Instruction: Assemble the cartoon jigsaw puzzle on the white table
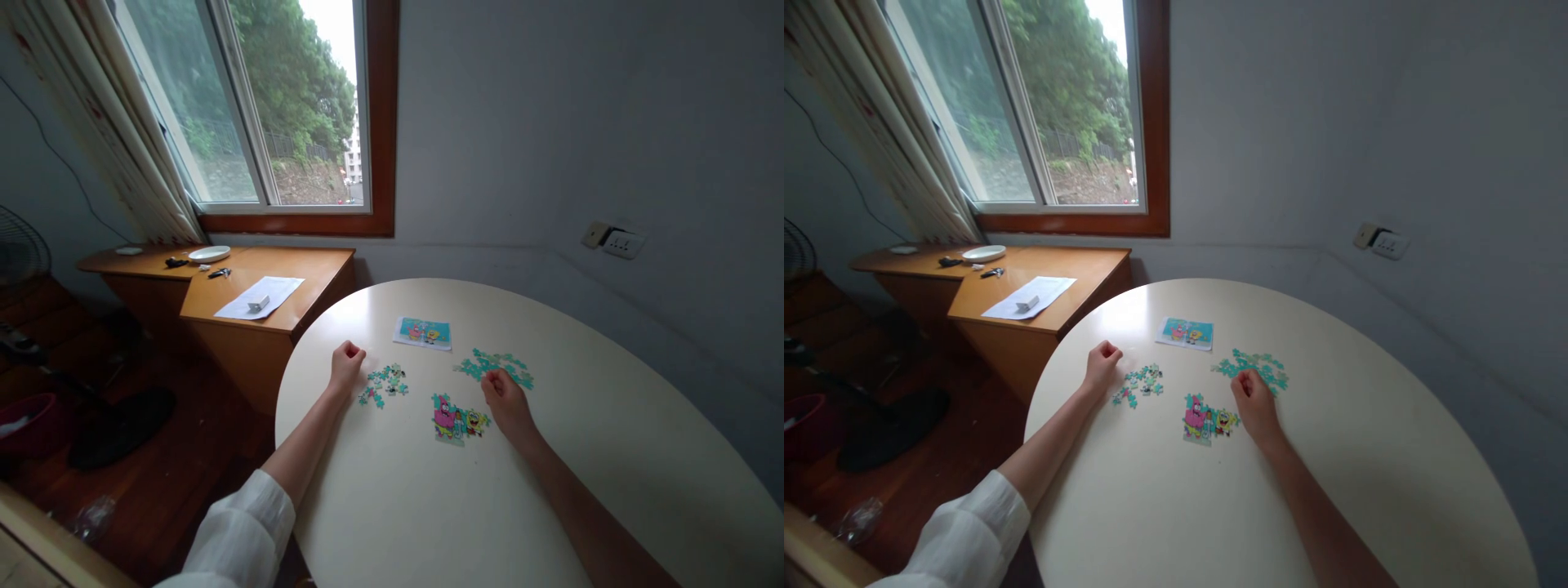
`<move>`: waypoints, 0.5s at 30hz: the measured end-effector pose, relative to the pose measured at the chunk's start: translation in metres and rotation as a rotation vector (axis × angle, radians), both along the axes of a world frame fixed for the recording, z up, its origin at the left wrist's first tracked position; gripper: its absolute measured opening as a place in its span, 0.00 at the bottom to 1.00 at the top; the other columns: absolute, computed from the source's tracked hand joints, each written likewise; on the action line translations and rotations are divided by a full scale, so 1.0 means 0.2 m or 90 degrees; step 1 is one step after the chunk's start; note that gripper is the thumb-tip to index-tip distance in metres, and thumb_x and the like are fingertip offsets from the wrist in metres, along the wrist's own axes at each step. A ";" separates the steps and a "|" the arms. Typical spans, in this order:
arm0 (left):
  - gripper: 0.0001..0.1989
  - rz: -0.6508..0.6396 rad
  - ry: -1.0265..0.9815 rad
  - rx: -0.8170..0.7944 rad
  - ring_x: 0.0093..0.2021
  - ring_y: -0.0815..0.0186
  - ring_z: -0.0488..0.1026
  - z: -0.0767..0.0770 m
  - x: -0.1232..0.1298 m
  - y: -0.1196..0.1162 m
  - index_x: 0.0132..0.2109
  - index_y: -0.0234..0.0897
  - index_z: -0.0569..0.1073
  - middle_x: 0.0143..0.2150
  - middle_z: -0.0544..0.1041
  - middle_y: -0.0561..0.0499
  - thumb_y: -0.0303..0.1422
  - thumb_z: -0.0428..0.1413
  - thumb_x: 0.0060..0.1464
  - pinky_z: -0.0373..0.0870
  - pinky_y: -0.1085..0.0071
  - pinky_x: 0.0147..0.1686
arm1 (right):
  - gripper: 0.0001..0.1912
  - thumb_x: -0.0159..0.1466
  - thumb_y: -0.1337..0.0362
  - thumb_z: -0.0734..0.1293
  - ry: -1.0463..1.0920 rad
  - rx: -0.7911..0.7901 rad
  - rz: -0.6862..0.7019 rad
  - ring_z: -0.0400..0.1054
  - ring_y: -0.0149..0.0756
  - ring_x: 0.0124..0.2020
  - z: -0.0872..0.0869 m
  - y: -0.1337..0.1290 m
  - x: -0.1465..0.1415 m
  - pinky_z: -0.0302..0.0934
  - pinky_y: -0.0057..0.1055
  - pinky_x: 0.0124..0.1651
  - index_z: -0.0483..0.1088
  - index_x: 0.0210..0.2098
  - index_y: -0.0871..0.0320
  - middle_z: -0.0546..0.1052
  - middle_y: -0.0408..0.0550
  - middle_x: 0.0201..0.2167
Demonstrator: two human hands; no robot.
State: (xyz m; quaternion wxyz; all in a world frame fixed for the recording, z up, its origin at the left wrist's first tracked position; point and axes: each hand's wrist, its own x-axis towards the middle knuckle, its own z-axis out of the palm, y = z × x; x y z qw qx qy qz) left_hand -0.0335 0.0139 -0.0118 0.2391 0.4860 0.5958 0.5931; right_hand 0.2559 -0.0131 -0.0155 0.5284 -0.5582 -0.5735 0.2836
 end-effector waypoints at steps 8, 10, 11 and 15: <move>0.03 -0.052 0.066 -0.033 0.22 0.72 0.60 0.01 -0.01 -0.20 0.22 0.35 0.67 0.20 0.64 0.56 0.29 0.53 0.40 0.57 0.74 0.24 | 0.09 0.52 0.57 0.60 -0.004 -0.001 0.009 0.53 0.27 0.16 -0.01 0.01 0.01 0.50 0.25 0.18 0.57 0.22 0.55 0.59 0.36 0.15; 0.03 -0.073 0.127 -0.047 0.23 0.71 0.61 0.02 -0.02 -0.24 0.24 0.35 0.70 0.23 0.66 0.54 0.30 0.55 0.40 0.59 0.73 0.26 | 0.09 0.52 0.57 0.60 0.001 0.001 0.012 0.53 0.27 0.16 -0.02 0.01 0.01 0.50 0.25 0.19 0.57 0.22 0.56 0.59 0.36 0.15; 0.04 -0.103 0.143 -0.059 0.24 0.71 0.62 0.02 -0.03 -0.26 0.25 0.35 0.72 0.26 0.67 0.53 0.32 0.56 0.40 0.60 0.73 0.26 | 0.09 0.52 0.57 0.60 0.002 0.002 0.013 0.53 0.27 0.16 -0.02 0.01 0.01 0.50 0.25 0.19 0.57 0.22 0.56 0.59 0.36 0.15; 0.10 -0.266 0.146 -0.103 0.31 0.69 0.67 0.05 -0.07 -0.30 0.29 0.35 0.73 0.36 0.68 0.49 0.36 0.59 0.39 0.64 0.72 0.31 | 0.10 0.52 0.57 0.60 -0.009 -0.008 0.008 0.53 0.27 0.16 -0.01 0.01 0.00 0.49 0.25 0.19 0.57 0.22 0.56 0.59 0.36 0.15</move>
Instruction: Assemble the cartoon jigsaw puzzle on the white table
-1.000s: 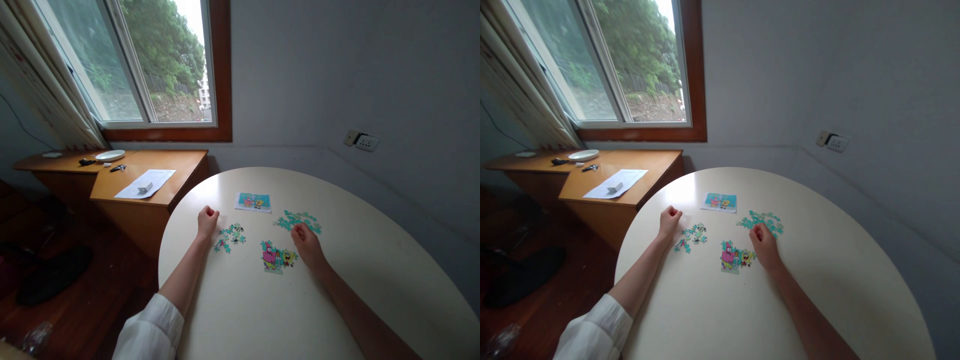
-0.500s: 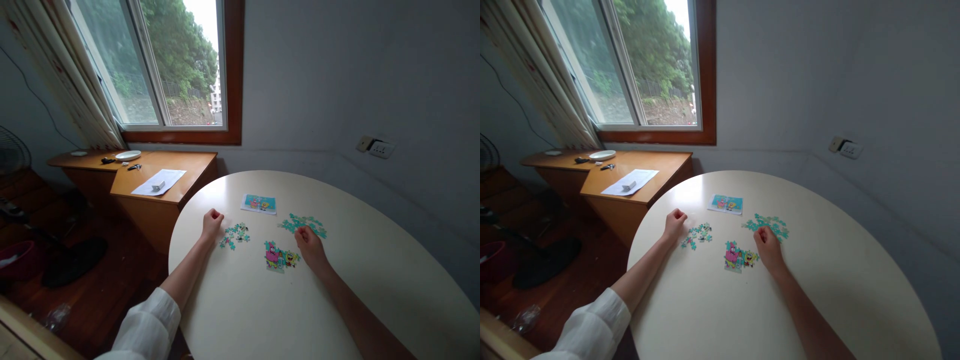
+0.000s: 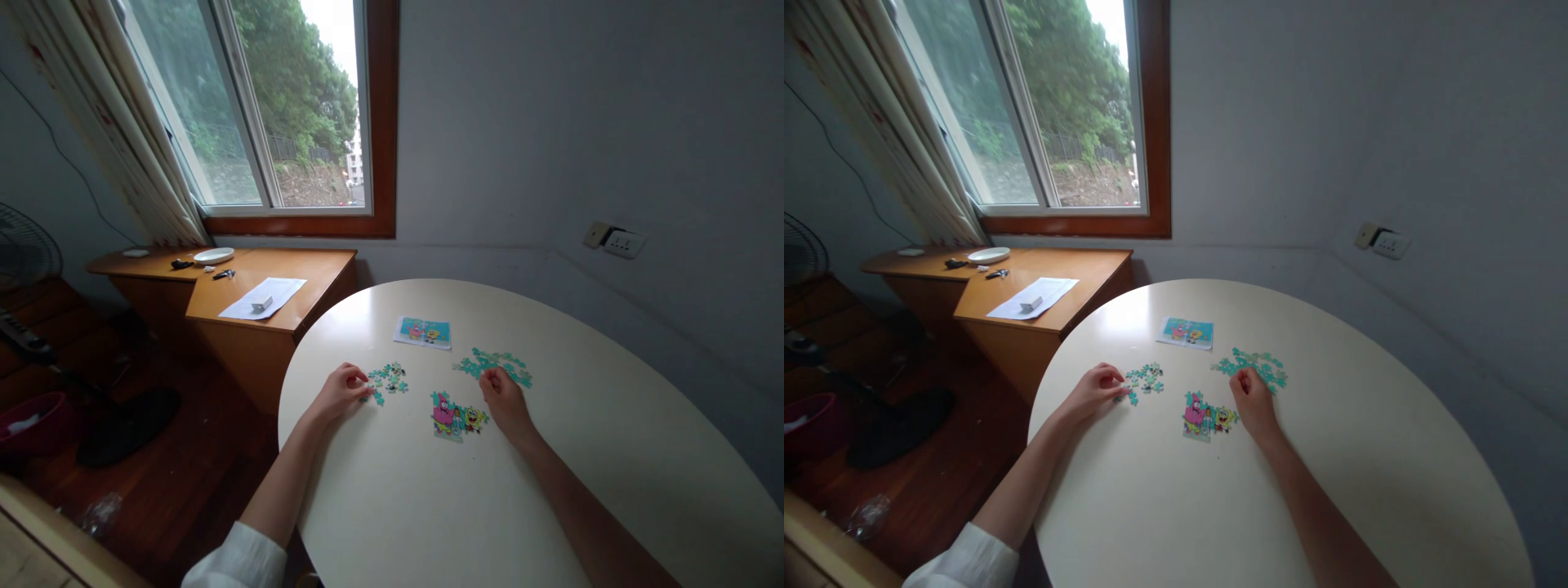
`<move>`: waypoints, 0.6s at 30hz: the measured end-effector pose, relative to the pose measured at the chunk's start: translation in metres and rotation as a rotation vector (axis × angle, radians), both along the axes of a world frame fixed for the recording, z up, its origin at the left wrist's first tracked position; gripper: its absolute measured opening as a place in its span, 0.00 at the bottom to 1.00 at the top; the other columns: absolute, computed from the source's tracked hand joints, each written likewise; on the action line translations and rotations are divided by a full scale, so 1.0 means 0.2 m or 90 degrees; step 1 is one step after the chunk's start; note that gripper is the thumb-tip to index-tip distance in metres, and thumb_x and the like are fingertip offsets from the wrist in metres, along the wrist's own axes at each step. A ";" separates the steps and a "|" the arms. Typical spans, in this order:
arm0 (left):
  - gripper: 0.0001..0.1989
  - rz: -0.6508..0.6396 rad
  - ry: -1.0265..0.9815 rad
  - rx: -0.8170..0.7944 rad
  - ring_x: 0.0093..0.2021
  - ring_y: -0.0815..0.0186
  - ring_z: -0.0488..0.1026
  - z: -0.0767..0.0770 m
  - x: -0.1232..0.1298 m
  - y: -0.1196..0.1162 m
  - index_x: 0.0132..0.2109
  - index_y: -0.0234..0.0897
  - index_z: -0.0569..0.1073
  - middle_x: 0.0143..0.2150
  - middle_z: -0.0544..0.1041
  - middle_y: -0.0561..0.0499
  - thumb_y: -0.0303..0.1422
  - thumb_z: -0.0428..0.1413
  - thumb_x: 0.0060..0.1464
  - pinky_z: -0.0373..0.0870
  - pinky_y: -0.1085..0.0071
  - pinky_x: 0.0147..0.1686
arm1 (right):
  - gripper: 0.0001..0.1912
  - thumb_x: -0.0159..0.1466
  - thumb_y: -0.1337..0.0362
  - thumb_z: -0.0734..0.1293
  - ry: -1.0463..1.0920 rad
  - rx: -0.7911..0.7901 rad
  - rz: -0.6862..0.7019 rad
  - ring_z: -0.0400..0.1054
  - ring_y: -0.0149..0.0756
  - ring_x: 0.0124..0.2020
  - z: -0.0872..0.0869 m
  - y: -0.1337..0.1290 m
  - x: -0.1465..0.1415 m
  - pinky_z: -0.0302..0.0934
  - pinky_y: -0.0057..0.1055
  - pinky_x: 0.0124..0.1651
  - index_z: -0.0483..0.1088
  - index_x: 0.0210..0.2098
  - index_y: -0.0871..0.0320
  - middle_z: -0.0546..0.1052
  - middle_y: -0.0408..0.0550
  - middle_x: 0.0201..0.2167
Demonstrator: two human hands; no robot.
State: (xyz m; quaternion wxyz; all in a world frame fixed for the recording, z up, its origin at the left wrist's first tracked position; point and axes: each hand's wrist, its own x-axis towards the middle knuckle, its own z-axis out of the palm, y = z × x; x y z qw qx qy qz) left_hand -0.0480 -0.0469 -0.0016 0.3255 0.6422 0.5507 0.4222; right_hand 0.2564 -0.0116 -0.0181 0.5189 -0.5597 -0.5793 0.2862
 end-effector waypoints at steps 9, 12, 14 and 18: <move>0.09 -0.090 0.067 0.001 0.39 0.64 0.67 0.06 -0.06 -0.03 0.27 0.34 0.72 0.39 0.68 0.47 0.32 0.63 0.35 0.63 0.68 0.42 | 0.10 0.51 0.56 0.60 0.011 -0.008 -0.002 0.52 0.26 0.15 -0.01 0.01 0.00 0.48 0.25 0.19 0.57 0.22 0.55 0.58 0.35 0.13; 0.07 -0.060 0.101 -0.002 0.38 0.64 0.67 0.06 -0.06 -0.03 0.27 0.34 0.72 0.38 0.68 0.47 0.31 0.61 0.37 0.63 0.68 0.41 | 0.10 0.51 0.56 0.60 0.015 -0.006 0.001 0.51 0.26 0.16 -0.02 0.01 0.00 0.48 0.25 0.19 0.57 0.22 0.55 0.58 0.35 0.13; 0.07 -0.051 0.106 0.000 0.38 0.64 0.67 0.06 -0.06 -0.02 0.27 0.34 0.72 0.38 0.68 0.47 0.32 0.61 0.38 0.63 0.68 0.41 | 0.10 0.51 0.57 0.60 0.017 -0.001 0.001 0.51 0.26 0.16 -0.02 0.02 0.01 0.48 0.25 0.19 0.57 0.22 0.56 0.58 0.35 0.13; 0.07 -0.061 0.094 0.000 0.38 0.64 0.67 0.05 -0.06 -0.02 0.28 0.34 0.72 0.38 0.68 0.47 0.32 0.59 0.39 0.63 0.69 0.40 | 0.10 0.52 0.57 0.60 0.022 0.001 0.004 0.51 0.26 0.15 -0.03 0.02 0.01 0.48 0.25 0.18 0.57 0.22 0.56 0.58 0.35 0.14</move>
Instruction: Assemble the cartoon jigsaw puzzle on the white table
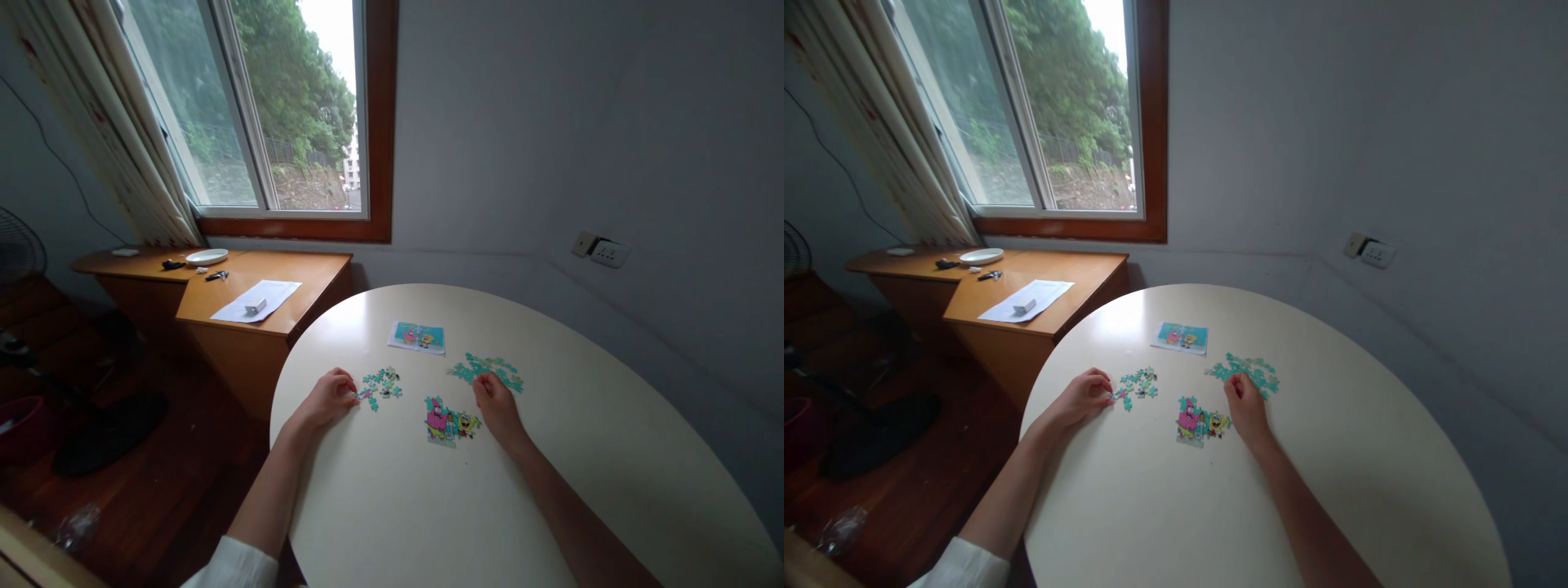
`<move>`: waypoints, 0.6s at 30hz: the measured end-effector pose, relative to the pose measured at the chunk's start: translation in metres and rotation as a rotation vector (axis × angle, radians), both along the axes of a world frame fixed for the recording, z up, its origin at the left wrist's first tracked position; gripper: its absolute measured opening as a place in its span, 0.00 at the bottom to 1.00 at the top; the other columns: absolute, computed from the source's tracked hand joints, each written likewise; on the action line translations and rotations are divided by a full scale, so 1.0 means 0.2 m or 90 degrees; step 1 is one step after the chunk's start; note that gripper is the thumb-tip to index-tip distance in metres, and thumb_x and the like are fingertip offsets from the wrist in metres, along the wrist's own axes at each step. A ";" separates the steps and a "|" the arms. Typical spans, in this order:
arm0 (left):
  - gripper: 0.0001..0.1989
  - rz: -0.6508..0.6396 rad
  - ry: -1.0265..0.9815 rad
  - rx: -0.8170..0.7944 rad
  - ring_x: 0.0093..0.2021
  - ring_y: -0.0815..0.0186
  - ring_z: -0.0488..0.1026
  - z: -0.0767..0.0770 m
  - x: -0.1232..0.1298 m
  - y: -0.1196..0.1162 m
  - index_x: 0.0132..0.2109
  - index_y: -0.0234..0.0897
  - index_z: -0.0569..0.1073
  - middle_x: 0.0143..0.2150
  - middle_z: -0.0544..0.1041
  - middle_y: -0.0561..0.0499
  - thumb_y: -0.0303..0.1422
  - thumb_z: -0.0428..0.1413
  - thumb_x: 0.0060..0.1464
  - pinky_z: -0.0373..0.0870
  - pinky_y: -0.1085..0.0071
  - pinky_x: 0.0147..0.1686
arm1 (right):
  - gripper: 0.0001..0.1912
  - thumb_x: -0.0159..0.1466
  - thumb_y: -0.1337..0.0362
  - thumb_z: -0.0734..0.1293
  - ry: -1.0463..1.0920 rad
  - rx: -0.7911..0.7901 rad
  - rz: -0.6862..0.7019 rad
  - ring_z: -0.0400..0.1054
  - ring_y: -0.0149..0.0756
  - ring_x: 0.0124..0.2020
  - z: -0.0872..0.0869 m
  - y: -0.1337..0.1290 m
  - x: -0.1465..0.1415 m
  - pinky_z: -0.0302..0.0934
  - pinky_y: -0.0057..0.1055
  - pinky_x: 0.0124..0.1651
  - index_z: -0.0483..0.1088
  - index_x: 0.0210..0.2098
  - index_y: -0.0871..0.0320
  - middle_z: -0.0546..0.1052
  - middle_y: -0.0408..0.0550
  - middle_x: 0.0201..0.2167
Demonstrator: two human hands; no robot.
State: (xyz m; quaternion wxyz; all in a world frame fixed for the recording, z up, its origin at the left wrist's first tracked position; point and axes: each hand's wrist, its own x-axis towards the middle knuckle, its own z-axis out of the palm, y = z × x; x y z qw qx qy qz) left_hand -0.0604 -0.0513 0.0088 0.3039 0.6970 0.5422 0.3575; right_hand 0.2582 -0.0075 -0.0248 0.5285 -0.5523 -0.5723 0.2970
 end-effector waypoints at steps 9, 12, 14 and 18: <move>0.08 0.010 -0.036 -0.027 0.25 0.72 0.60 -0.03 0.00 0.01 0.27 0.35 0.66 0.24 0.64 0.56 0.31 0.57 0.39 0.56 0.75 0.25 | 0.09 0.52 0.57 0.59 -0.010 0.004 -0.004 0.51 0.26 0.16 0.02 -0.01 -0.01 0.47 0.25 0.19 0.56 0.21 0.55 0.56 0.35 0.14; 0.06 0.013 -0.051 -0.014 0.24 0.72 0.60 -0.04 0.00 0.02 0.25 0.35 0.65 0.22 0.65 0.56 0.31 0.55 0.40 0.57 0.76 0.25 | 0.09 0.52 0.58 0.58 -0.017 0.008 -0.011 0.52 0.26 0.16 0.02 -0.01 -0.02 0.48 0.25 0.19 0.56 0.22 0.55 0.56 0.35 0.14; 0.05 0.038 -0.061 0.010 0.24 0.72 0.61 -0.03 0.01 0.03 0.24 0.35 0.66 0.21 0.65 0.55 0.32 0.54 0.41 0.58 0.75 0.25 | 0.08 0.53 0.58 0.58 -0.017 0.012 -0.011 0.52 0.26 0.16 0.02 -0.01 -0.02 0.48 0.25 0.19 0.56 0.22 0.55 0.56 0.35 0.14; 0.06 0.053 -0.130 0.037 0.29 0.67 0.69 0.03 0.07 0.04 0.26 0.35 0.68 0.25 0.72 0.51 0.33 0.54 0.42 0.64 0.72 0.31 | 0.08 0.53 0.59 0.58 -0.015 0.018 -0.009 0.52 0.26 0.16 0.01 -0.01 -0.02 0.48 0.24 0.19 0.56 0.21 0.56 0.57 0.35 0.14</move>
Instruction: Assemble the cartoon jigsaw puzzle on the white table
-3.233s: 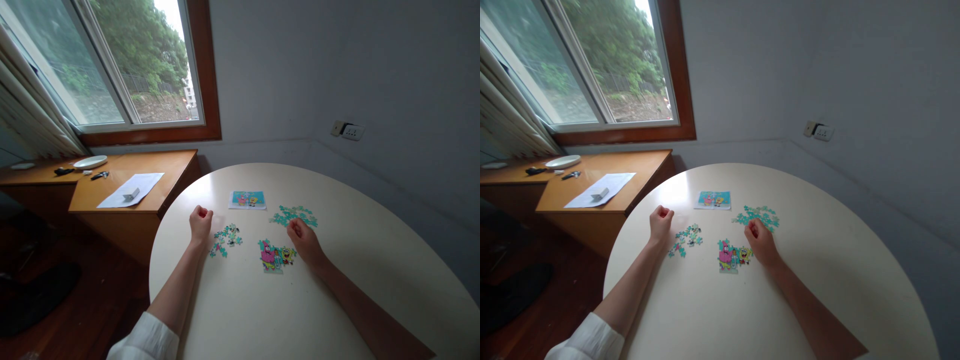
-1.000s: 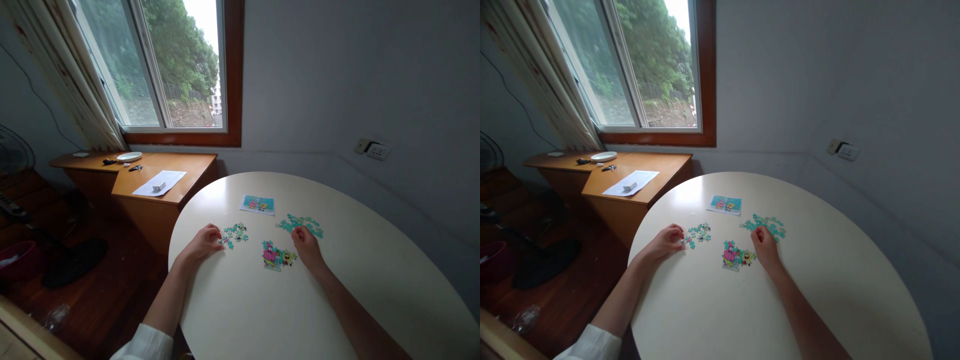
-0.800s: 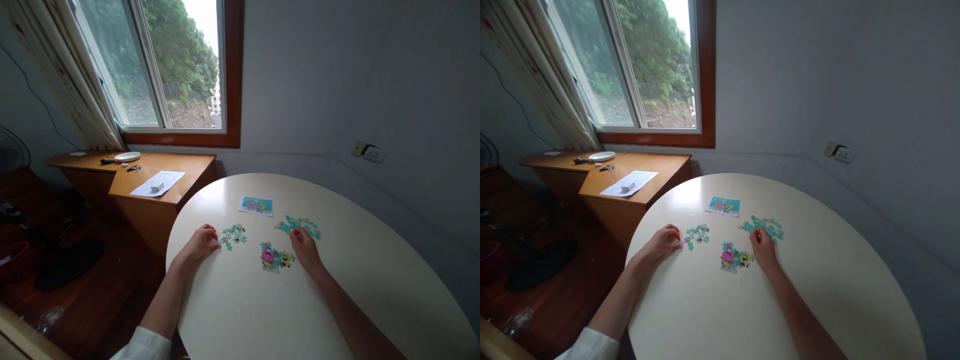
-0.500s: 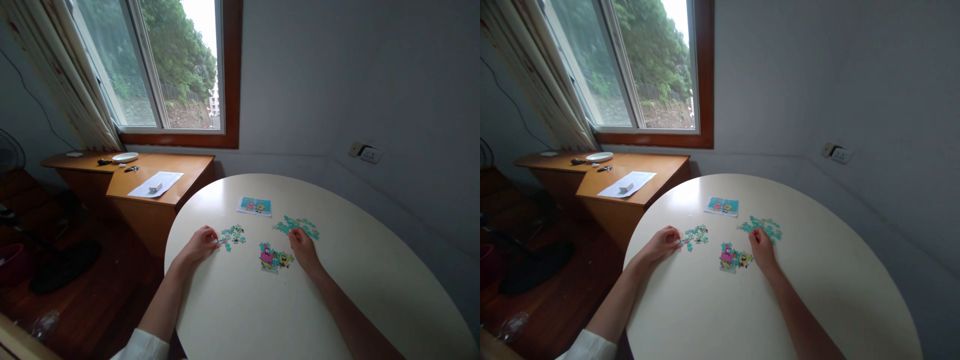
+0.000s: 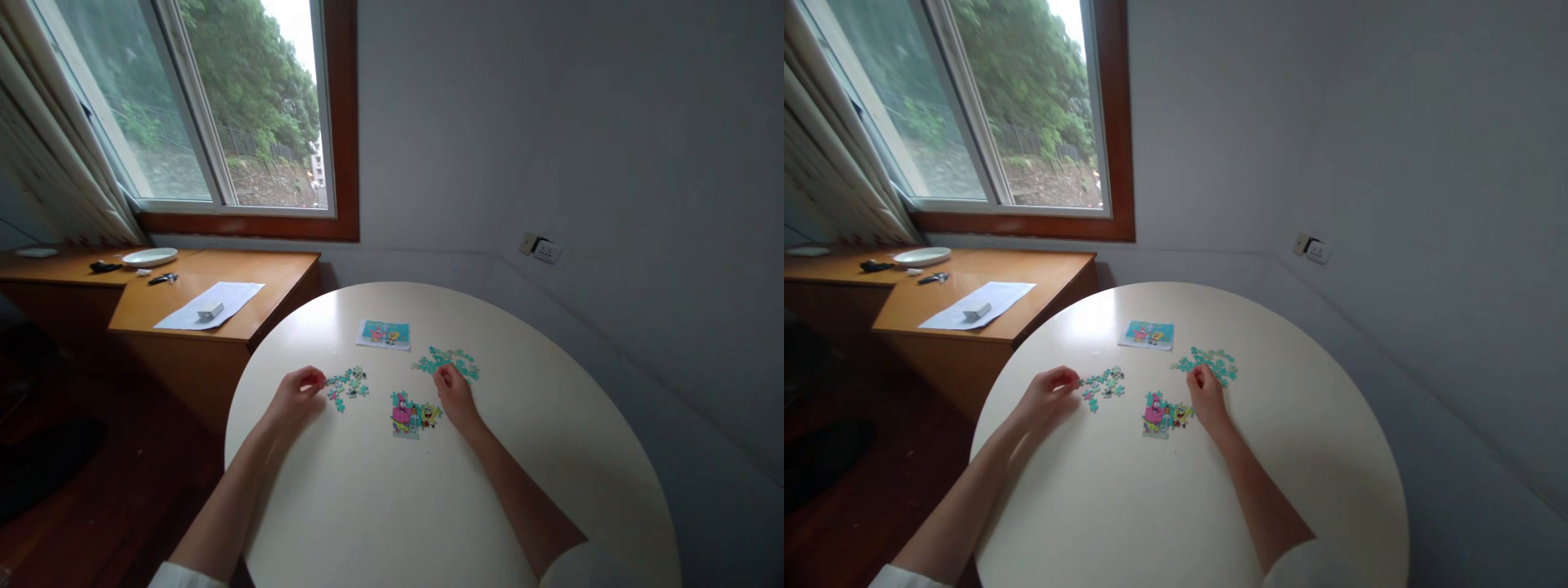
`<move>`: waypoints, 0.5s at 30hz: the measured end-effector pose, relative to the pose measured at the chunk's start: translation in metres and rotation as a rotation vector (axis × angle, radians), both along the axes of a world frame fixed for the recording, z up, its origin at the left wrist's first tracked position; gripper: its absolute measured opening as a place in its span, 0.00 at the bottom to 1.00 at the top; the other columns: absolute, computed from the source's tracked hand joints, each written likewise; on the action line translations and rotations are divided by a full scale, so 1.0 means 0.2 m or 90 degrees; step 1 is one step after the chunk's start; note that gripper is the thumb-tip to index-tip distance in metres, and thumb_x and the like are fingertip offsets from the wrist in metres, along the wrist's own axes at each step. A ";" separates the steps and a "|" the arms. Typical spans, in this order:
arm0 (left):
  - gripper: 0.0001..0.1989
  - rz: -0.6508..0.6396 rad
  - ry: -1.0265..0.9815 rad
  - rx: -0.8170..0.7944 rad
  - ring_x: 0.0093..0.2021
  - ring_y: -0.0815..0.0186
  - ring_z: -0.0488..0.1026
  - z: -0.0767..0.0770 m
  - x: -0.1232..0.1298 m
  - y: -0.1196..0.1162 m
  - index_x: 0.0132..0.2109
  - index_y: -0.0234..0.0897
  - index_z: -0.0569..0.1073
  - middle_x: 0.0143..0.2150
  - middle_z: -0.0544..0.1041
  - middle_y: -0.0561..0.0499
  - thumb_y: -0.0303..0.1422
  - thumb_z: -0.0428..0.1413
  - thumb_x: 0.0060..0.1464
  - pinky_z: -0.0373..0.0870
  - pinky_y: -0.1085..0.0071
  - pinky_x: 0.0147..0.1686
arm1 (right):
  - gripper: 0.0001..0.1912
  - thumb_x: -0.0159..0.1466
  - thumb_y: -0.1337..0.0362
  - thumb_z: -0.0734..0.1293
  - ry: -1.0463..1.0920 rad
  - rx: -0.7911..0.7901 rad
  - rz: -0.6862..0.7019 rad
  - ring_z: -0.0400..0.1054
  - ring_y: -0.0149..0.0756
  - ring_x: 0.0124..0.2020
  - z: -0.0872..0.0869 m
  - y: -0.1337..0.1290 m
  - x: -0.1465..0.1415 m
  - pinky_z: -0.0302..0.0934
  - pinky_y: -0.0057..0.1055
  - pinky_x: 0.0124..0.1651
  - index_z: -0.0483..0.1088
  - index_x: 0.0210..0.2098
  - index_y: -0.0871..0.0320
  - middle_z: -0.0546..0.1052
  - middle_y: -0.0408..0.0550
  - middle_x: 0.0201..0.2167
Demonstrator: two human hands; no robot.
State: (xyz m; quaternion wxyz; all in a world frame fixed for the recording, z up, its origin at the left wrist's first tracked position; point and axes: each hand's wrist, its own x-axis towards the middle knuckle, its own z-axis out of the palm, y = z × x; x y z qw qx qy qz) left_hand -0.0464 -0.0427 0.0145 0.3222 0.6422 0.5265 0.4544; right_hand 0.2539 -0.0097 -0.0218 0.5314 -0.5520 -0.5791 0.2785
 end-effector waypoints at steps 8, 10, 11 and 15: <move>0.05 -0.149 -0.030 -0.064 0.26 0.68 0.70 0.09 0.37 0.11 0.28 0.34 0.70 0.24 0.73 0.51 0.31 0.56 0.41 0.66 0.73 0.26 | 0.07 0.54 0.61 0.60 -0.052 0.045 0.035 0.54 0.26 0.17 0.04 -0.05 -0.03 0.51 0.25 0.20 0.65 0.28 0.58 0.63 0.38 0.16; 0.03 -0.186 -0.055 -0.067 0.26 0.69 0.70 0.08 0.46 0.15 0.26 0.34 0.69 0.23 0.73 0.52 0.29 0.56 0.40 0.67 0.73 0.28 | 0.10 0.56 0.62 0.59 -0.107 0.087 0.055 0.59 0.28 0.20 0.06 -0.07 -0.04 0.57 0.26 0.24 0.69 0.32 0.59 0.69 0.42 0.21; 0.03 -0.195 -0.070 -0.076 0.25 0.69 0.70 0.07 0.50 0.17 0.25 0.33 0.69 0.22 0.73 0.52 0.28 0.56 0.39 0.67 0.72 0.29 | 0.10 0.56 0.63 0.60 -0.128 0.113 0.068 0.61 0.29 0.22 0.06 -0.08 -0.04 0.59 0.27 0.27 0.71 0.34 0.58 0.71 0.45 0.25; 0.02 -0.220 -0.113 -0.104 0.25 0.70 0.70 0.00 0.61 0.23 0.24 0.32 0.70 0.21 0.73 0.52 0.26 0.56 0.38 0.66 0.72 0.29 | 0.13 0.58 0.62 0.60 -0.155 0.154 0.144 0.66 0.34 0.30 0.08 -0.10 -0.05 0.63 0.31 0.33 0.73 0.39 0.55 0.75 0.49 0.32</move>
